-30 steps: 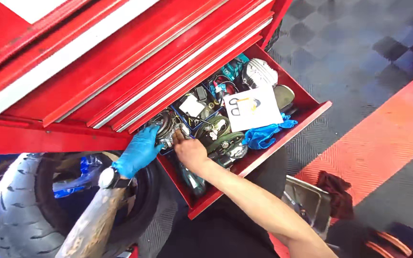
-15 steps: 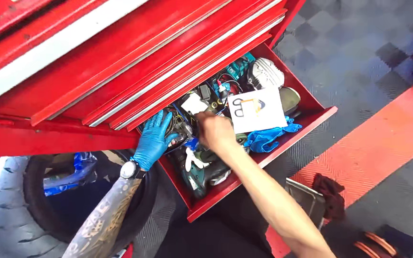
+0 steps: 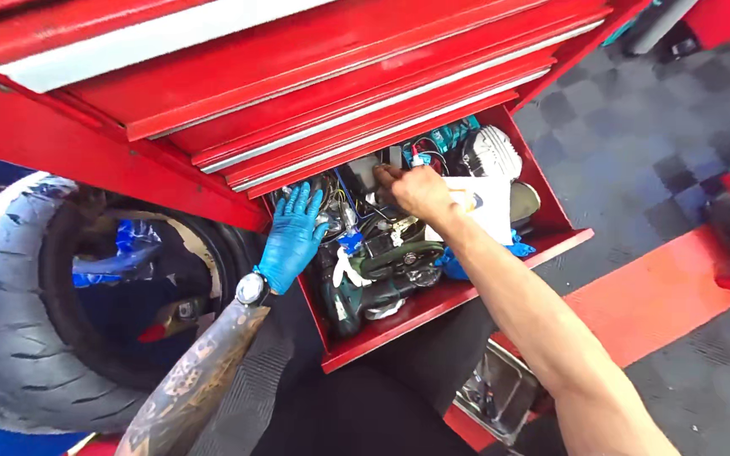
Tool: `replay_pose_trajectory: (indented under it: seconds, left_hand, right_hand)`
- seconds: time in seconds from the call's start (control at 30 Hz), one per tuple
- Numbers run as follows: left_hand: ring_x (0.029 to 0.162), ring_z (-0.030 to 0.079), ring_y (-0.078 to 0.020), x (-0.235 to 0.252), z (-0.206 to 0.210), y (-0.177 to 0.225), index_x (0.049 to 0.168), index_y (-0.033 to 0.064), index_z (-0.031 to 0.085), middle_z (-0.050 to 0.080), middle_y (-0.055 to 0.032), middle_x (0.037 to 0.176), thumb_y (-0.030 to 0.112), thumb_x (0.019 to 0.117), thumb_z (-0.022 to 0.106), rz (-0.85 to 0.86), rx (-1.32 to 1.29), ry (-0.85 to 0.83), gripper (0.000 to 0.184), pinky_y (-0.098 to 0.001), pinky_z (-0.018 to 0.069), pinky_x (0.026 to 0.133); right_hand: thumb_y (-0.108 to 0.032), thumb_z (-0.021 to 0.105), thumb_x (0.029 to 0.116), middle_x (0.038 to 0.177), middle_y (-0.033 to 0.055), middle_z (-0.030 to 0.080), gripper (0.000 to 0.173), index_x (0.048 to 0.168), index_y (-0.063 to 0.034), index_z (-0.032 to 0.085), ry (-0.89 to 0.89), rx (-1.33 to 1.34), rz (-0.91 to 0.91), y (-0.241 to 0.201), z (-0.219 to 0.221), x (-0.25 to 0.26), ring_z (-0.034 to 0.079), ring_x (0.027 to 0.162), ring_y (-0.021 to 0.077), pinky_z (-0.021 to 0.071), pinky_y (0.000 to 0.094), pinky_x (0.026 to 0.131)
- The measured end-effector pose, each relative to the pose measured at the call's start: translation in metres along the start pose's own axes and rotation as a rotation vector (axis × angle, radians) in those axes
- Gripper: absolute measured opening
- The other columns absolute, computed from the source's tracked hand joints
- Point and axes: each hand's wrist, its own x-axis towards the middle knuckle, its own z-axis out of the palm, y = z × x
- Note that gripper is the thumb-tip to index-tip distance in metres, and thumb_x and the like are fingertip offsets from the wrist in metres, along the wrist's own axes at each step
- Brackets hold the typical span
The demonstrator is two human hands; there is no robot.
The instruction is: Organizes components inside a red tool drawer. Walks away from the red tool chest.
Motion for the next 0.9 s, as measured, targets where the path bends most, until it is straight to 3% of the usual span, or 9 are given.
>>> replay_pose_trajectory:
  seconds: [0.1, 0.23, 0.3, 0.37, 0.47, 0.53, 0.67, 0.77, 0.9]
  left_hand:
    - [0.148, 0.04, -0.0335, -0.038, -0.004, 0.032, 0.151, 0.0104, 0.052, 0.041, -0.0149, 0.162, 0.043, 0.1066, 0.047, -0.052, -0.128, 0.076, 0.055, -0.0535, 0.0322, 0.122]
    - [0.138, 0.054, -0.0291, -0.095, 0.008, 0.081, 0.135, 0.0097, 0.067, 0.059, -0.0126, 0.146, 0.033, 0.1033, 0.058, 0.084, -0.358, 0.168, 0.04, -0.0504, 0.0396, 0.118]
    - [0.133, 0.058, -0.0263, -0.124, 0.018, 0.101, 0.13, 0.0094, 0.07, 0.064, -0.0106, 0.14, 0.033, 0.1025, 0.06, 0.182, -0.404, 0.117, 0.037, -0.0495, 0.0422, 0.116]
    - [0.135, 0.057, -0.0244, -0.147, 0.028, 0.117, 0.134, 0.0119, 0.067, 0.062, -0.0079, 0.143, 0.038, 0.1021, 0.059, 0.227, -0.399, -0.029, 0.042, -0.0482, 0.0419, 0.116]
    - [0.14, 0.052, -0.0281, -0.165, 0.051, 0.131, 0.147, 0.0099, 0.056, 0.054, -0.0119, 0.152, 0.048, 0.0972, 0.063, 0.25, -0.248, -0.229, 0.063, -0.0475, 0.0432, 0.115]
    - [0.138, 0.054, -0.0278, -0.168, 0.06, 0.135, 0.149, 0.0084, 0.053, 0.056, -0.0125, 0.151, 0.051, 0.0953, 0.064, 0.265, -0.132, -0.236, 0.069, -0.0469, 0.0454, 0.112]
    - [0.135, 0.058, -0.0247, -0.166, 0.065, 0.132, 0.149, 0.0098, 0.054, 0.06, -0.0094, 0.147, 0.049, 0.097, 0.06, 0.297, -0.086, -0.213, 0.065, -0.0462, 0.0457, 0.112]
    - [0.13, 0.062, -0.0234, -0.165, 0.065, 0.133, 0.146, 0.009, 0.057, 0.065, -0.0085, 0.141, 0.049, 0.0947, 0.063, 0.307, -0.073, -0.221, 0.065, -0.0463, 0.0475, 0.109]
    - [0.128, 0.064, -0.0251, -0.159, 0.057, 0.135, 0.144, 0.0069, 0.059, 0.066, -0.0104, 0.139, 0.043, 0.097, 0.063, 0.282, -0.141, -0.309, 0.059, -0.0485, 0.0475, 0.109]
  right_hand:
    - [-0.027, 0.051, 0.1056, 0.095, 0.0177, 0.073, 0.029, 0.115, -0.0076, 0.071, 0.187, 0.056, 0.127, 0.01, -0.002, 0.0, 0.071, 0.075, 0.0405, 0.0554, 0.0586, 0.062]
    - [-0.042, 0.058, 0.1022, 0.09, 0.0165, 0.072, 0.039, 0.102, -0.0057, 0.071, 0.196, 0.116, 0.236, 0.012, -0.009, 0.021, 0.072, 0.08, 0.0385, 0.0554, 0.0587, 0.066]
    - [-0.04, 0.06, 0.0995, 0.094, 0.015, 0.073, 0.034, 0.103, -0.0081, 0.072, 0.136, 0.171, 0.225, 0.01, -0.012, 0.026, 0.072, 0.084, 0.0373, 0.0557, 0.0592, 0.068]
    - [-0.029, 0.069, 0.0897, 0.109, 0.0138, 0.071, 0.031, 0.118, -0.0152, 0.072, -0.029, 0.245, 0.184, 0.007, -0.021, 0.027, 0.071, 0.094, 0.0366, 0.0563, 0.0614, 0.074]
    - [-0.024, 0.084, 0.0731, 0.12, 0.0204, 0.064, 0.063, 0.133, -0.0211, 0.064, -0.251, 0.144, 0.116, -0.006, -0.023, 0.029, 0.068, 0.085, 0.0427, 0.0553, 0.0642, 0.065]
    - [-0.019, 0.083, 0.0766, 0.114, 0.023, 0.065, 0.058, 0.131, -0.0161, 0.062, -0.257, 0.072, 0.079, -0.01, -0.018, 0.032, 0.067, 0.079, 0.0445, 0.0532, 0.0621, 0.062]
    - [-0.001, 0.06, 0.093, 0.102, 0.0195, 0.068, 0.019, 0.109, -0.0067, 0.069, -0.025, 0.007, 0.038, 0.005, -0.023, 0.036, 0.068, 0.074, 0.041, 0.0533, 0.0573, 0.059]
    - [-0.016, 0.061, 0.0991, 0.094, 0.0175, 0.069, 0.015, 0.097, -0.004, 0.069, 0.139, -0.001, 0.095, 0.028, -0.018, 0.037, 0.069, 0.076, 0.0391, 0.0533, 0.0553, 0.06]
    - [-0.03, 0.067, 0.0939, 0.083, 0.0142, 0.068, 0.025, 0.087, -0.005, 0.068, 0.229, 0.042, 0.171, 0.041, -0.01, 0.037, 0.069, 0.072, 0.0345, 0.0513, 0.0512, 0.057]
